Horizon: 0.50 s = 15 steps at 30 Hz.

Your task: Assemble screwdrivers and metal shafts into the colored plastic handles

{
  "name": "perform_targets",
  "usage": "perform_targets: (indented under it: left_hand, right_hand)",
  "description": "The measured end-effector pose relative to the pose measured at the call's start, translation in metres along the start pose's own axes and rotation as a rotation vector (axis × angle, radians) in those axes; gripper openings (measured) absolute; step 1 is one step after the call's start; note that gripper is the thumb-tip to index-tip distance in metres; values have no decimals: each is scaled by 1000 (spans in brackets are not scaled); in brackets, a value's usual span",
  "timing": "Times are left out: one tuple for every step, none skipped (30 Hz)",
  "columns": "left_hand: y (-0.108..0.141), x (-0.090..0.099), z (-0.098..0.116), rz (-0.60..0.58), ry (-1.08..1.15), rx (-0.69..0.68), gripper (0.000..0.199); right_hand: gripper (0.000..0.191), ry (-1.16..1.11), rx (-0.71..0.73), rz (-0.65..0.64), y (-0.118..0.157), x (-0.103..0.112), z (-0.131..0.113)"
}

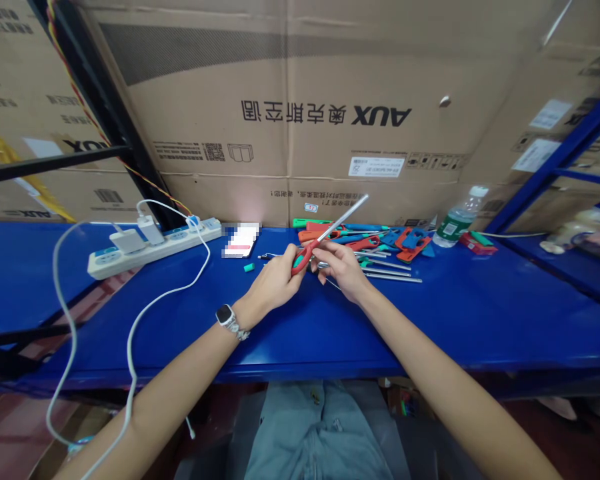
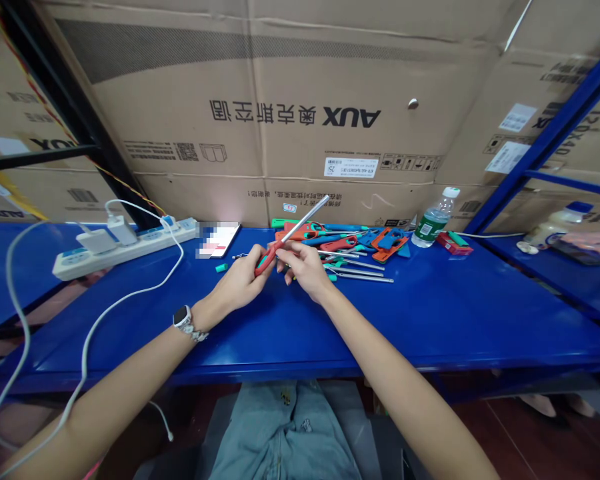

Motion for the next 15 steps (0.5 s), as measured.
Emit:
perform_targets:
  left_hand:
    - [0,0,0,-2,7,1,8]
    - [0,0,1,-5,11,0,7]
    - [0,-1,1,-7,11,-2,7]
    - [0,-1,2,-11,10,-3,7]
    - [1,-1,3,-12,8,-1,8]
    - [1,0,4,-11,4,7,10]
    - [1,1,4,-8,-2,19,14]
    - [1,2,4,-5,-5,29,18]
    - [1,3,6,-5,1,29,22]
    - [2,4,8,-11,15,19,25]
    - [2,4,10,-19,34,0,26]
    - [2,5,12,-29,56,-23,25]
    - [3,5,13,-41,76,-42,24]
    - [3,4,12,-51,90,-49,23]
    - [3,4,11,-62,97,-45,22]
  right_hand:
    - [35,-3,2,2,0,0,0]
    - [34,-8,2,2,0,0,0]
    - [33,-14,-1,2,0,-1,0]
    - [32,-21,-6,2,1,-1,0]
    - [31,-30,-15,-1,1,-2,0]
    - [31,-39,-26,-5,2,-3,1]
    - [32,-46,-37,-12,3,-5,2]
    - [33,-50,-49,-22,4,-7,3]
    - [37,-53,-59,-34,5,-10,4]
    - [42,-55,-63,-47,6,-13,5]
    - [46,-56,-62,-57,7,-16,6]
    - [49,-56,-57,-63,8,-18,6]
    - [50,-55,-50,-65,9,-20,6]
    - [49,-52,-42,-64,9,-21,6]
    - [48,-45,-37,-64,9,-22,6]
Point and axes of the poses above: each hand's wrist, its own y-axis away from the middle knuckle, its own x-axis out of the back of the hand, z = x × y, the point moved 9 cm from there along -y, towards the middle knuckle, and after that the axes turned 4 degrees about x, right-handed, at the moved point
